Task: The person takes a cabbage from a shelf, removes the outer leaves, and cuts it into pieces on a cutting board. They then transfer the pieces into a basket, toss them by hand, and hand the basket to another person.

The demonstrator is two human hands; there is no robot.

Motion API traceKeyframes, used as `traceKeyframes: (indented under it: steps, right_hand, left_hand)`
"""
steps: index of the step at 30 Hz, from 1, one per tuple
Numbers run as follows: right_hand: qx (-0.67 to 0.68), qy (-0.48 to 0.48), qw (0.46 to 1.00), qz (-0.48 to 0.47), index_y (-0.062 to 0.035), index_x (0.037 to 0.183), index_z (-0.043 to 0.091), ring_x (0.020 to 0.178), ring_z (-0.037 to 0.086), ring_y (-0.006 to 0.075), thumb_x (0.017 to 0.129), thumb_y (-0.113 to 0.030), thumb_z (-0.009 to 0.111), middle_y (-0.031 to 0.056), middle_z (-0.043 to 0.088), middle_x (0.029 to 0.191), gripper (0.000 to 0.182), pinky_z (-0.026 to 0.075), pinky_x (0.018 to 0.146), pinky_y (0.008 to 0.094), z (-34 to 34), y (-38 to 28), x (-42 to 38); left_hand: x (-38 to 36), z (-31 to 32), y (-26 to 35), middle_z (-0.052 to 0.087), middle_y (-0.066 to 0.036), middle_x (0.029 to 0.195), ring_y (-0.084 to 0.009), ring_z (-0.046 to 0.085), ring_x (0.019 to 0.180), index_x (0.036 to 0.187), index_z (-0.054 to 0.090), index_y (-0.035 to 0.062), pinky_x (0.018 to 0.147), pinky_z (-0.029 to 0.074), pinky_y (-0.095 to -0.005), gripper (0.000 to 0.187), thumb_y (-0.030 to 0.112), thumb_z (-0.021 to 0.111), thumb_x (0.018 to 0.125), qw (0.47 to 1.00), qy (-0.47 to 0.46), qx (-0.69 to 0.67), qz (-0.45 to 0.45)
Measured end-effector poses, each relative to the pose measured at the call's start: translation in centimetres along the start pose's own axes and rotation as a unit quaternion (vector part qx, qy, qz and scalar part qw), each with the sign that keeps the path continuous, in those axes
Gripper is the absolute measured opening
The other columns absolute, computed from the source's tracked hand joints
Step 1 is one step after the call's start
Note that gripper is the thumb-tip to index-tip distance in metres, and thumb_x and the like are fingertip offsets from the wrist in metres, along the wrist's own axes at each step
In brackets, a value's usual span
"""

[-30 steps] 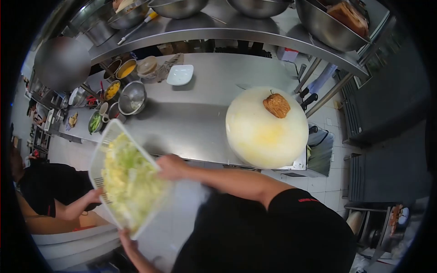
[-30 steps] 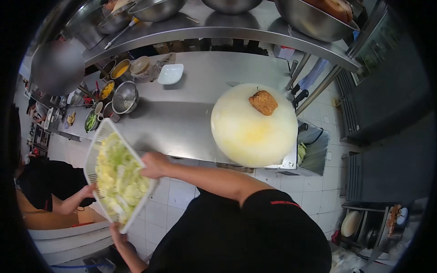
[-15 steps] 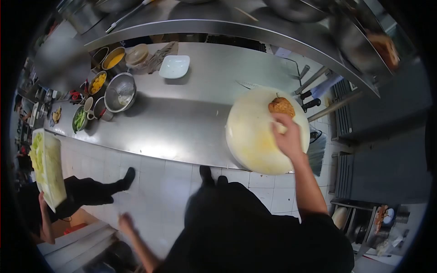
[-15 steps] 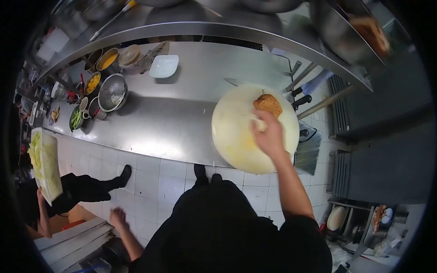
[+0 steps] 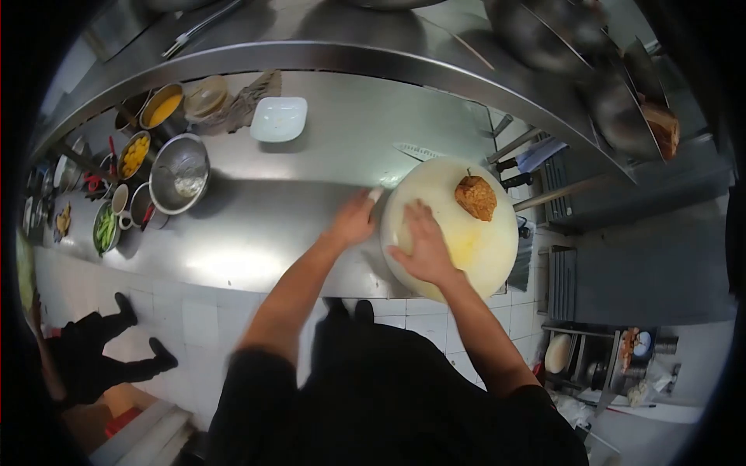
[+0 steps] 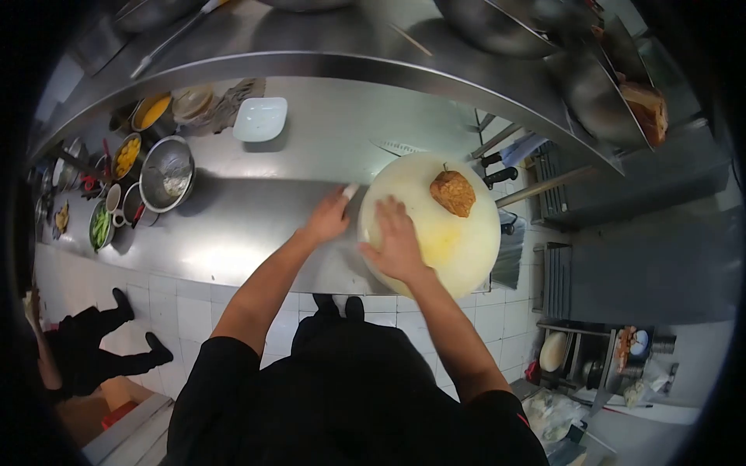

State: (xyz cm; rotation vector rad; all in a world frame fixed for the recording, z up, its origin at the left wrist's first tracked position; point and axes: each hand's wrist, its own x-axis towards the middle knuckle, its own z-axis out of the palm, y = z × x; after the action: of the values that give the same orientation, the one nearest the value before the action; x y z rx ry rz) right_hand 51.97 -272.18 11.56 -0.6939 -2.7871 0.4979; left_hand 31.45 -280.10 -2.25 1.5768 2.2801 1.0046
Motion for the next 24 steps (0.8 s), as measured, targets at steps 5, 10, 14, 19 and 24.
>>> traceKeyframes:
  steps: [5, 10, 14, 19, 24]
  right_hand:
    - [-0.087, 0.045, 0.99, -0.101, 0.0014, 0.142, 0.06, 0.145, 0.052, 0.0395, 0.092, -0.015, 0.072, 0.0224, 0.055, 0.154, 0.054, 0.045, 0.119, 0.0457, 3.7, 0.3, -1.2]
    - [-0.031, 0.0, 0.973, -0.229, 0.0003, 0.122, 0.07, 0.128, 0.065, 0.0366, 0.088, -0.003, 0.067, 0.0172, 0.067, 0.135, 0.035, 0.055, 0.108, 0.0434, -0.9, 3.9, -8.9]
    - [-0.003, 0.008, 0.975, -0.222, -0.0024, 0.113, 0.072, 0.121, 0.069, 0.0372, 0.086, 0.001, 0.069, 0.0161, 0.071, 0.129, 0.027, 0.058, 0.102, 0.0455, -5.3, 11.9, -14.7]
    - [-0.2, 0.11, 0.968, -0.105, -0.0062, 0.113, 0.073, 0.12, 0.066, 0.0395, 0.087, 0.001, 0.069, 0.017, 0.07, 0.13, 0.027, 0.052, 0.103, 0.0508, -11.1, 23.2, -17.4]
    - [-0.184, 0.219, 0.957, 0.046, -0.0055, 0.123, 0.07, 0.124, 0.063, 0.0406, 0.088, -0.001, 0.065, 0.0172, 0.07, 0.134, 0.036, 0.048, 0.107, 0.0569, -10.7, 20.3, -16.6]
  left_hand:
    - [-8.4, 1.7, 3.8, 0.052, -0.039, 0.149, -0.0542, 0.046, 0.143, 0.15, 0.047, -0.0065, 0.125, 0.033, -0.0601, 0.064, 0.01, 0.063, 0.09, 0.997, -0.002, -0.065, 0.032]
    - [-17.5, 3.1, 9.7, 0.049, -0.034, 0.148, -0.0546, 0.046, 0.14, 0.148, 0.051, -0.0024, 0.122, 0.037, -0.0581, 0.063, 0.008, 0.069, 0.089, 0.994, -0.001, -0.09, 0.053]
    - [-17.6, 3.4, 11.0, 0.057, -0.027, 0.144, -0.047, 0.054, 0.135, 0.149, 0.054, 0.0036, 0.119, 0.043, -0.0538, 0.057, 0.004, 0.065, 0.093, 0.969, -0.147, -0.156, 0.124]
    - [-18.1, 0.8, 12.8, 0.066, -0.019, 0.134, -0.0383, 0.064, 0.124, 0.149, 0.058, 0.0088, 0.111, 0.05, -0.0485, 0.056, 0.005, 0.067, 0.094, 0.968, -0.088, -0.185, 0.147]
    - [-15.2, -6.6, 7.8, 0.073, -0.015, 0.118, -0.0394, 0.069, 0.105, 0.138, 0.07, 0.0171, 0.091, 0.057, -0.0474, 0.051, 0.004, 0.072, 0.089, 0.982, 0.179, -0.054, -0.007]
